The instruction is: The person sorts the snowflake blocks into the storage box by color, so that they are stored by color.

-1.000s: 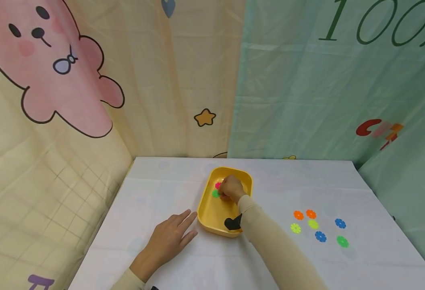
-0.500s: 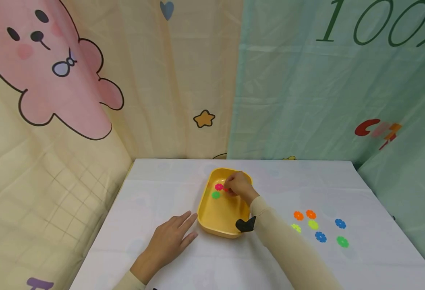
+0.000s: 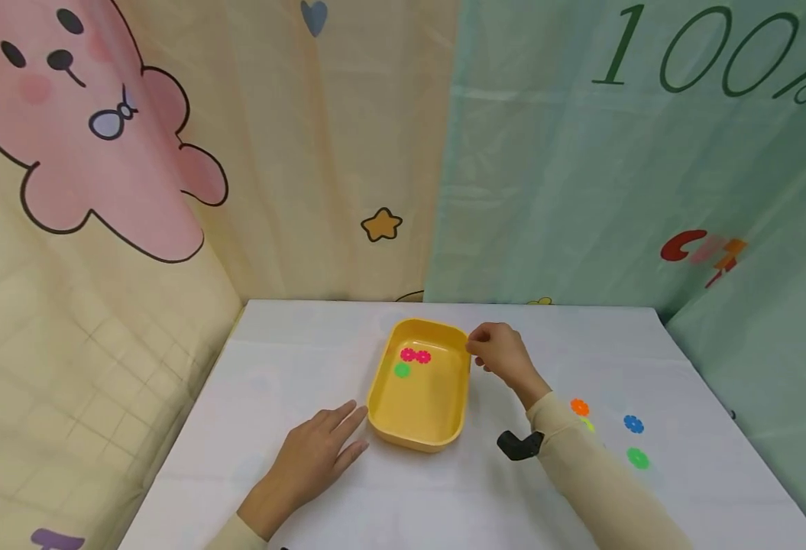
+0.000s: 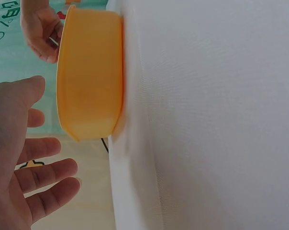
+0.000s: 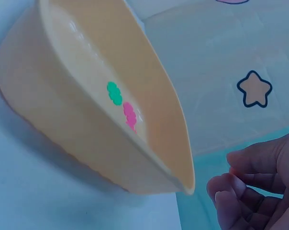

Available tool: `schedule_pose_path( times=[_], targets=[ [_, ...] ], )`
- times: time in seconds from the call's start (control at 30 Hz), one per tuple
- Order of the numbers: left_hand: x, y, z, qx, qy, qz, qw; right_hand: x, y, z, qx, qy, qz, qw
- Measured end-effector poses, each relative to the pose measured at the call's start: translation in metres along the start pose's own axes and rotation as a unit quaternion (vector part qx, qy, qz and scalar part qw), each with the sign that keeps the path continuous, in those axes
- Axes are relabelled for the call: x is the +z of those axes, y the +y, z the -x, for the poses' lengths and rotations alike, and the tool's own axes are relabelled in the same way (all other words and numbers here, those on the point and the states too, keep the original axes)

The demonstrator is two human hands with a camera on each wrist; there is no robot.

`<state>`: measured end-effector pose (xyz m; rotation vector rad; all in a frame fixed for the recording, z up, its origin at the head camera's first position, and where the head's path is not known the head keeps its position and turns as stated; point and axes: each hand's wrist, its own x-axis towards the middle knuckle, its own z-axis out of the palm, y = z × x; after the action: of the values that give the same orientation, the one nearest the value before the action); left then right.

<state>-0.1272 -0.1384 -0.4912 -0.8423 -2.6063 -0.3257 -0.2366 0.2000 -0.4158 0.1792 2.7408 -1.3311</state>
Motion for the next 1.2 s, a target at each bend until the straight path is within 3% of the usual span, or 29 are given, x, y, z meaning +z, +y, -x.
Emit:
schedule_pose_path(
  times=[0.6, 1.2],
  targets=[
    [-0.005, -0.002, 0.005, -0.007, 0.003, 0.01, 0.9999, -0.076, 0.069, 0.046, 0.006, 0.017, 0.012, 0.9998],
    [-0.002, 0.003, 0.004, -0.011, 0.006, 0.026, 0.9996, -0.135, 0.166, 0.089, 0.092, 0.046, 0.074, 0.992]
  ],
)
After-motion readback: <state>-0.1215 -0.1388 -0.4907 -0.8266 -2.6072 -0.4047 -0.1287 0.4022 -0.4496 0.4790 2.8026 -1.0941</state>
